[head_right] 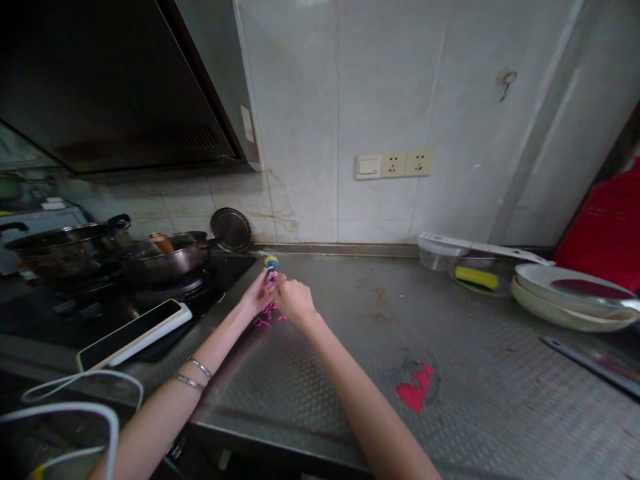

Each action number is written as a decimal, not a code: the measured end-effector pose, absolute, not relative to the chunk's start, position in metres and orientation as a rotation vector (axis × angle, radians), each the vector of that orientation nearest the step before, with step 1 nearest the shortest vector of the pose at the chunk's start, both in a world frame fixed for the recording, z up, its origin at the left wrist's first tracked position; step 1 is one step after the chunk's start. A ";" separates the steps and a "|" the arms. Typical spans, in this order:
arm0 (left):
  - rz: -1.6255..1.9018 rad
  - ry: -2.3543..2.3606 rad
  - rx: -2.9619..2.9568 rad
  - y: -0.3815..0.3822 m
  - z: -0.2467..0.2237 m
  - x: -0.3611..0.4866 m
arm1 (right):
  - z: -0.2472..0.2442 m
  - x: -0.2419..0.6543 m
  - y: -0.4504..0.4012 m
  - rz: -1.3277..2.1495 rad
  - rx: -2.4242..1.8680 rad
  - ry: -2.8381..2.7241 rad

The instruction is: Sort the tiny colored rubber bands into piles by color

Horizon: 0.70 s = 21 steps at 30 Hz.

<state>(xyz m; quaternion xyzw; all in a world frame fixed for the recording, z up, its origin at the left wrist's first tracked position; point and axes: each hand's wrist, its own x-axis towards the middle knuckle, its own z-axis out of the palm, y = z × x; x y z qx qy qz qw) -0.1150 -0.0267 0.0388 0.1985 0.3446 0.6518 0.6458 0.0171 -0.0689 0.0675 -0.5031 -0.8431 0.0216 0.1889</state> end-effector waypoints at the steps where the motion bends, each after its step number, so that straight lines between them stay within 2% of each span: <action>1: 1.470 0.772 0.458 -0.027 0.038 -0.115 | 0.065 0.016 -0.071 0.051 -1.434 -2.393; 14: 1.318 0.683 0.622 -0.031 0.031 -0.109 | 0.042 0.006 -0.073 0.117 -1.498 -2.407; 21: 1.272 0.722 0.706 -0.031 0.029 -0.112 | 0.035 0.014 -0.067 0.163 -1.395 -2.456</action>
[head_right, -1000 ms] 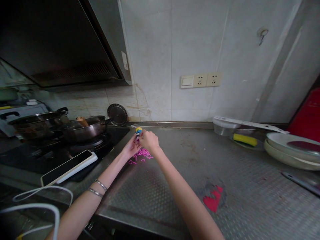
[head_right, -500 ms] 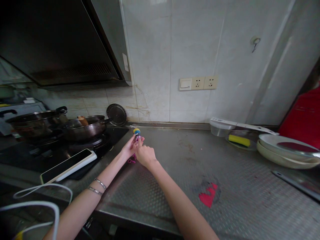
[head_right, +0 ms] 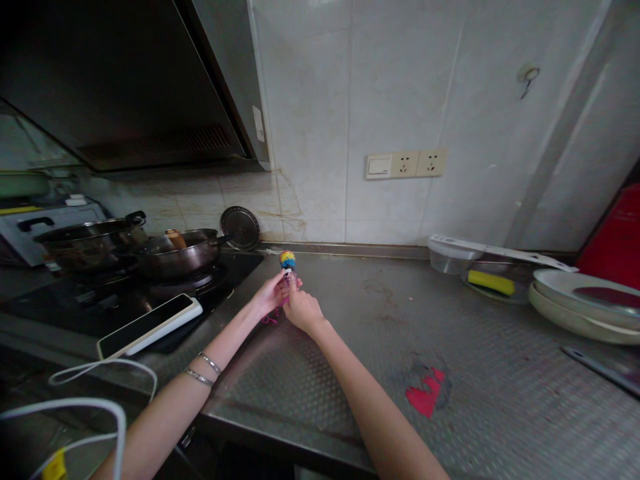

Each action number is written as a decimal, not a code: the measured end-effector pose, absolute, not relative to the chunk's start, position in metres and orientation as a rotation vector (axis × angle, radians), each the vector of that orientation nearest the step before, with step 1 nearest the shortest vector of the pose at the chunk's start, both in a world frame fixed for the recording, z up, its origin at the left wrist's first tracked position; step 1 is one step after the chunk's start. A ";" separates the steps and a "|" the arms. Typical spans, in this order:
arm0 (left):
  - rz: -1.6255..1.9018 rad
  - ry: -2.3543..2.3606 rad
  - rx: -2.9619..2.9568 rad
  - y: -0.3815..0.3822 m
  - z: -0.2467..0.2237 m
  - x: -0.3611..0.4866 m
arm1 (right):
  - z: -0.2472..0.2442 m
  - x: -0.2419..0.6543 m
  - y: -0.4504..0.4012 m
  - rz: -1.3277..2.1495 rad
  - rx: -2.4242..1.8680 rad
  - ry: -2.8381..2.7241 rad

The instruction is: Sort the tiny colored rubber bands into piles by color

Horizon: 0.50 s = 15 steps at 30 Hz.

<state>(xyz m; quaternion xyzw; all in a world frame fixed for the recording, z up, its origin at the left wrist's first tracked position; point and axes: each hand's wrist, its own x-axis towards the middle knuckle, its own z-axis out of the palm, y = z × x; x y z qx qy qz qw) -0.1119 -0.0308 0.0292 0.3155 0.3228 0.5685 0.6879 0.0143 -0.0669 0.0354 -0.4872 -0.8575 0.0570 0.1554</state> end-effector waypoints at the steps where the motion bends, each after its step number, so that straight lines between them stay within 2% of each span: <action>1: 1.278 0.719 0.717 -0.031 0.029 -0.113 | 0.035 0.015 -0.067 0.171 -1.386 -2.465; 15: 1.416 0.755 0.592 -0.031 0.034 -0.115 | 0.036 0.009 -0.076 -0.051 -1.340 -2.489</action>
